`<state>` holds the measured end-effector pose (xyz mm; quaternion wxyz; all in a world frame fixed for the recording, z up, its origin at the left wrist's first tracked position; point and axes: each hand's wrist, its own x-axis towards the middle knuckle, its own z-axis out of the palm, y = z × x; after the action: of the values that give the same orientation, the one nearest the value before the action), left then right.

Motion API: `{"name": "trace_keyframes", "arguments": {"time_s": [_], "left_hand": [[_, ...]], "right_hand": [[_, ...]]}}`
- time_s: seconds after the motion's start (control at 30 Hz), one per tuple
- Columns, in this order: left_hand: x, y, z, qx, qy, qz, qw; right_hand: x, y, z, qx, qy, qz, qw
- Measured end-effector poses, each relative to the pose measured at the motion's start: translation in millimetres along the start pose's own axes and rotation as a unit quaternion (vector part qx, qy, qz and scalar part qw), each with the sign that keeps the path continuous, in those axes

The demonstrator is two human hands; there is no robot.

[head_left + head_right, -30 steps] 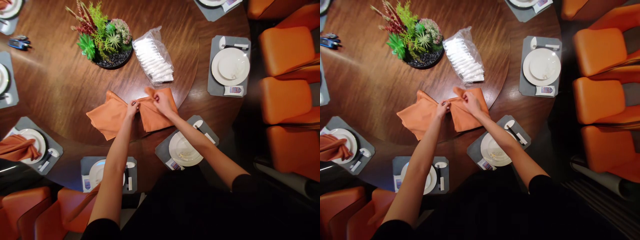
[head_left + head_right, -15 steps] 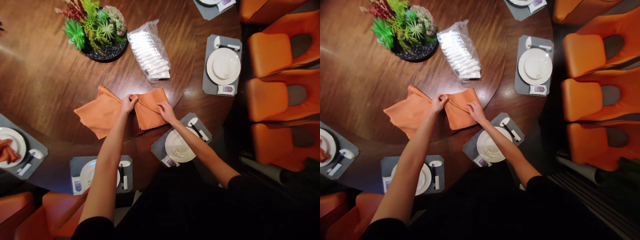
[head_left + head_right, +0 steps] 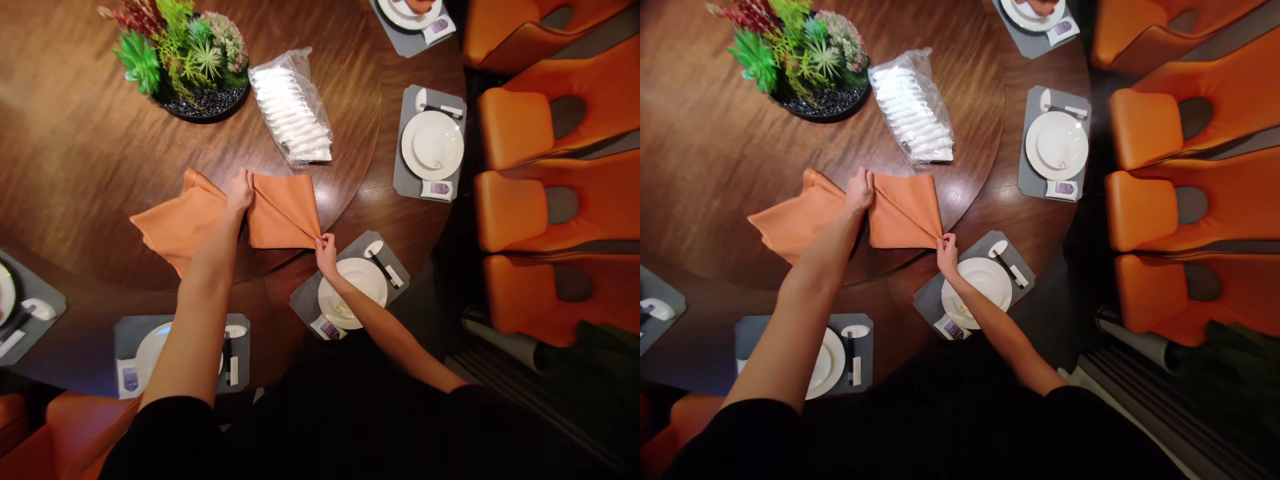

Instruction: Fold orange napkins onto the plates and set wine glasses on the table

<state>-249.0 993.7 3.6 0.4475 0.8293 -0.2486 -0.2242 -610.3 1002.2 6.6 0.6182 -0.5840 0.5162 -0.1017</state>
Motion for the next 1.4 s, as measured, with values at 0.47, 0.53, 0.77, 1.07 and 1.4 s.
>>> {"name": "trace_keyframes", "arguments": {"time_s": [0.47, 0.53, 0.77, 1.07, 1.4], "left_hand": [[-128.3, 20.0, -30.6, 0.146, 0.000, 0.142, 0.979], [-187.8, 1.8, -41.2, 0.190, -0.093, 0.132, 0.969], [-260.0, -50.9, -38.0, 0.221, -0.131, 0.097, 0.961], [-210.2, -46.8, -35.7, 0.183, -0.029, 0.087, 0.979], [-196.6, -42.8, -34.7, 0.178, -0.037, 0.075, 0.980]], "right_hand": [[31.5, -4.3, -62.4, -0.297, 0.014, -0.244, 0.923], [71.9, -28.4, -80.5, -0.361, -0.035, -0.315, 0.877], [167.0, -99.9, -69.9, -0.411, -0.292, -0.456, 0.733], [177.0, -79.6, -74.6, -0.378, -0.273, -0.446, 0.764], [171.3, -67.7, -78.7, -0.358, -0.239, -0.423, 0.797]]}}
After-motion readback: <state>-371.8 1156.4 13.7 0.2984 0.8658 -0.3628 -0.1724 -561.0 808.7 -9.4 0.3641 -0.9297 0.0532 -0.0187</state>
